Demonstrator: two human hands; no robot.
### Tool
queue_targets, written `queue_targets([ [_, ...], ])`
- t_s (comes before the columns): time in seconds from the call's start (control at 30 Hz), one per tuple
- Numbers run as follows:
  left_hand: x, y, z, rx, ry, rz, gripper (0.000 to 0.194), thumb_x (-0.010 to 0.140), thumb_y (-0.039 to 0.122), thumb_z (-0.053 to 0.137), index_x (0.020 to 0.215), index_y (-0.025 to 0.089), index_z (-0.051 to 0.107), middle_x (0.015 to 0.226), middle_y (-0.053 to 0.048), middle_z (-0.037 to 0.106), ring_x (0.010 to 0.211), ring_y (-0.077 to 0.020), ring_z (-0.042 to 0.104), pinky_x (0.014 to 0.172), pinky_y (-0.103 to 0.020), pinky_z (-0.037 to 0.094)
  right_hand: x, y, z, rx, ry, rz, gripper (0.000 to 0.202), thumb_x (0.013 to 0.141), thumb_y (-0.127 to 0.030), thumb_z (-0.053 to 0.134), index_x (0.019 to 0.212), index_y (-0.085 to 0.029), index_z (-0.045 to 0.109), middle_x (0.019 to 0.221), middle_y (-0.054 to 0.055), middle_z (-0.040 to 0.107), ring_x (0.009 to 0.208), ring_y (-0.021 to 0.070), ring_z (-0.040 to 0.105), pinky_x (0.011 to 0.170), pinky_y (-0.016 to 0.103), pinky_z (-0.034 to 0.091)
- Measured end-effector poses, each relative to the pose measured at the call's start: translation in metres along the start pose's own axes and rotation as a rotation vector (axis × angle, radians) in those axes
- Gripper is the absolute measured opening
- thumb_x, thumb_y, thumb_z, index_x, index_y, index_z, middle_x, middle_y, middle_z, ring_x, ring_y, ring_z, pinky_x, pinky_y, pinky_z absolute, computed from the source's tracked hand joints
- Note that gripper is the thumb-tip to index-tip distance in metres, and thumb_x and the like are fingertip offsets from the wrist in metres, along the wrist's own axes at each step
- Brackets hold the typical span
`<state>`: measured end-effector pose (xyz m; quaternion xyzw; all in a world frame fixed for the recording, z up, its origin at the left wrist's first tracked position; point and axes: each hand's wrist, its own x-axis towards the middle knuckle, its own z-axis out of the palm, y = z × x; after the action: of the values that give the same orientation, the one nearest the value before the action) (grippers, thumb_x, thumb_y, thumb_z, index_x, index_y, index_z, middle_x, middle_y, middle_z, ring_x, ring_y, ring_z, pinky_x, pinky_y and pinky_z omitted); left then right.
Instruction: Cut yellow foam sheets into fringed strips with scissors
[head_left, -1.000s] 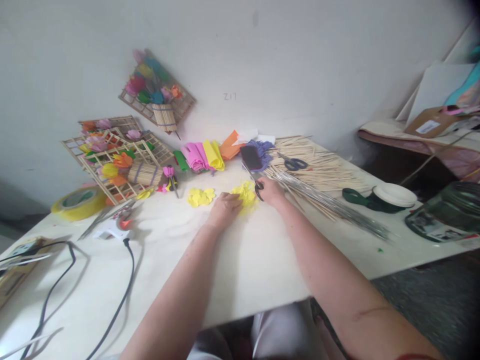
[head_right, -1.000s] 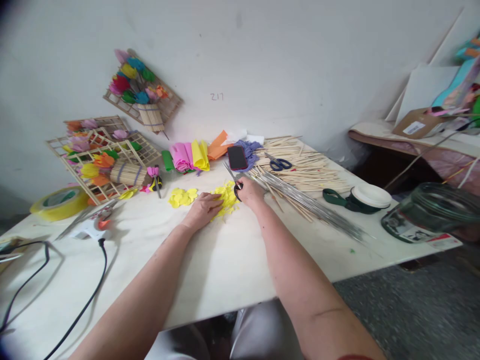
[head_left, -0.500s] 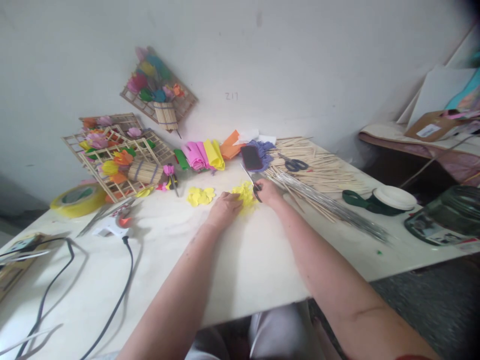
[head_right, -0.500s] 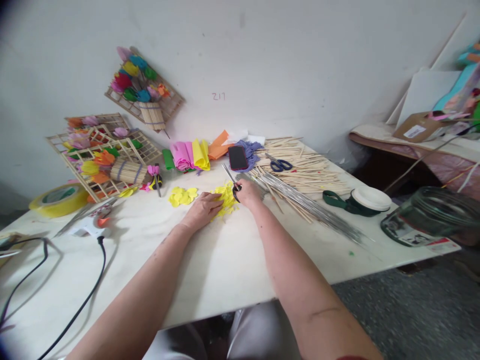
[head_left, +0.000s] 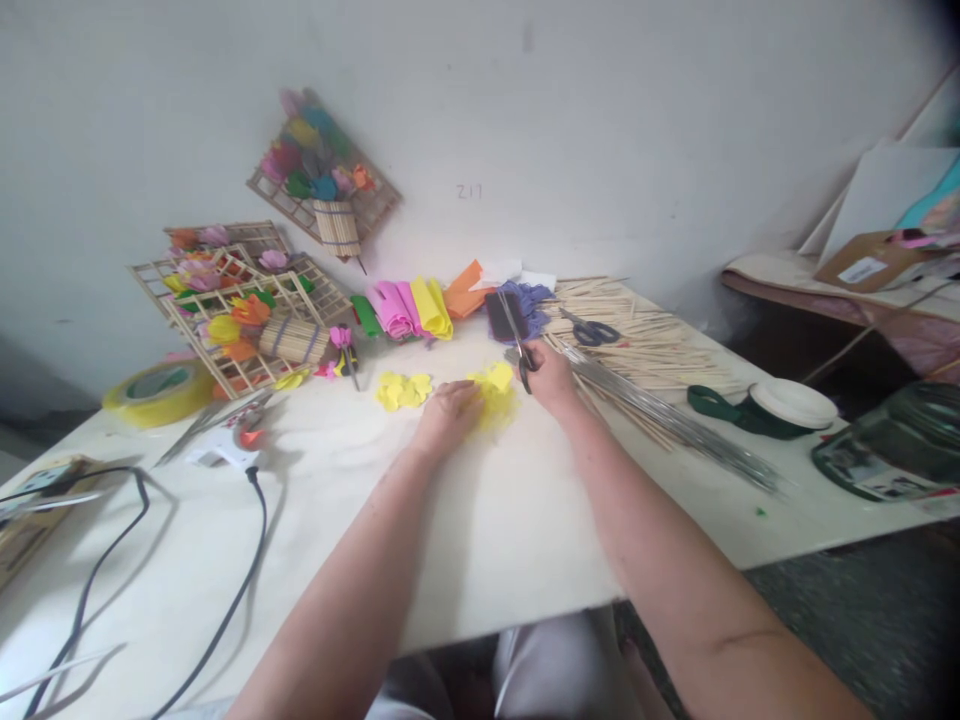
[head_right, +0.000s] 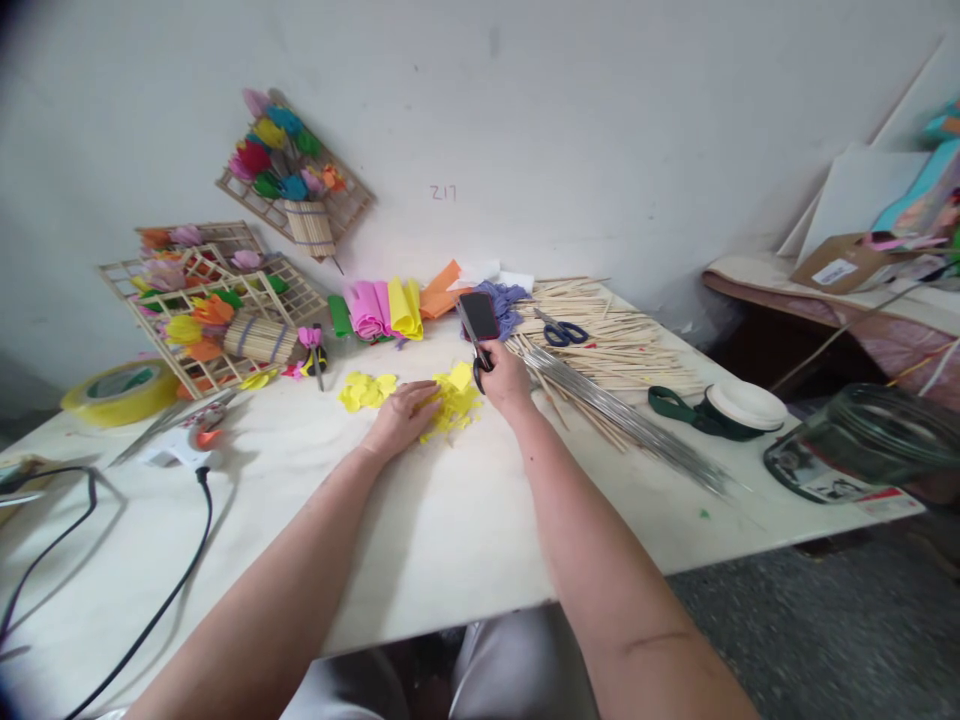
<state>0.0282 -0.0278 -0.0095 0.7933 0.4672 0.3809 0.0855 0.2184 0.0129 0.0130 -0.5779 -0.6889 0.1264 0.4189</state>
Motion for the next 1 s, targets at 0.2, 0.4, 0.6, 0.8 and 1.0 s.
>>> queue_targets([
  [0.2,0.002,0.001,-0.005,-0.398,0.125,-0.336,0.040,0.075,0.041,0.053,0.103,0.014,0.063,0.098,-0.011,0.065,0.077,-0.0164,0.058,0.069,-0.027,0.045,-0.003,-0.007,0.002,0.264,0.058,-0.117,0.033,0.066,-0.022,0.056,0.098,-0.016,0.055,0.076,0.003,0.066,0.069,0.0153,0.061,0.066,0.026,0.045],
  [0.4,0.002,0.003,-0.005,-0.780,-0.011,-0.439,0.049,0.064,0.042,0.065,0.103,0.013,0.062,0.080,-0.006,0.066,0.067,-0.0134,0.057,0.062,-0.023,0.042,-0.012,-0.021,0.005,0.310,-0.135,-0.166,0.033,0.065,-0.019,0.056,0.098,-0.019,0.055,0.081,0.003,0.066,0.074,0.0156,0.061,0.068,0.027,0.046],
  [0.6,-0.002,0.003,-0.008,-0.687,-0.125,-0.457,0.029,0.063,0.041,0.064,0.061,0.013,0.058,0.051,0.003,0.052,0.043,-0.0059,0.039,0.043,-0.019,0.027,-0.015,-0.023,0.009,0.360,-0.195,-0.235,0.032,0.063,-0.019,0.057,0.095,-0.017,0.056,0.072,0.000,0.063,0.066,0.0127,0.058,0.062,0.024,0.044],
  [0.8,-0.002,-0.002,-0.009,-0.753,-0.041,-0.460,0.032,0.065,0.043,0.062,0.056,0.013,0.056,0.053,0.001,0.055,0.046,-0.0067,0.044,0.047,-0.020,0.032,-0.014,-0.022,0.013,0.465,-0.271,0.003,0.033,0.061,-0.032,0.063,0.090,-0.017,0.057,0.053,-0.006,0.053,0.046,0.0102,0.050,0.045,0.021,0.040],
  [1.0,0.000,-0.012,-0.007,-1.057,0.132,-0.583,0.030,0.059,0.038,0.070,0.068,0.014,0.056,0.063,-0.002,0.063,0.056,-0.0108,0.058,0.062,-0.024,0.045,-0.023,-0.036,0.002,0.581,-0.513,0.181,0.025,0.066,-0.038,0.062,0.078,-0.017,0.056,0.052,-0.004,0.054,0.036,0.0053,0.044,0.032,0.015,0.029],
])
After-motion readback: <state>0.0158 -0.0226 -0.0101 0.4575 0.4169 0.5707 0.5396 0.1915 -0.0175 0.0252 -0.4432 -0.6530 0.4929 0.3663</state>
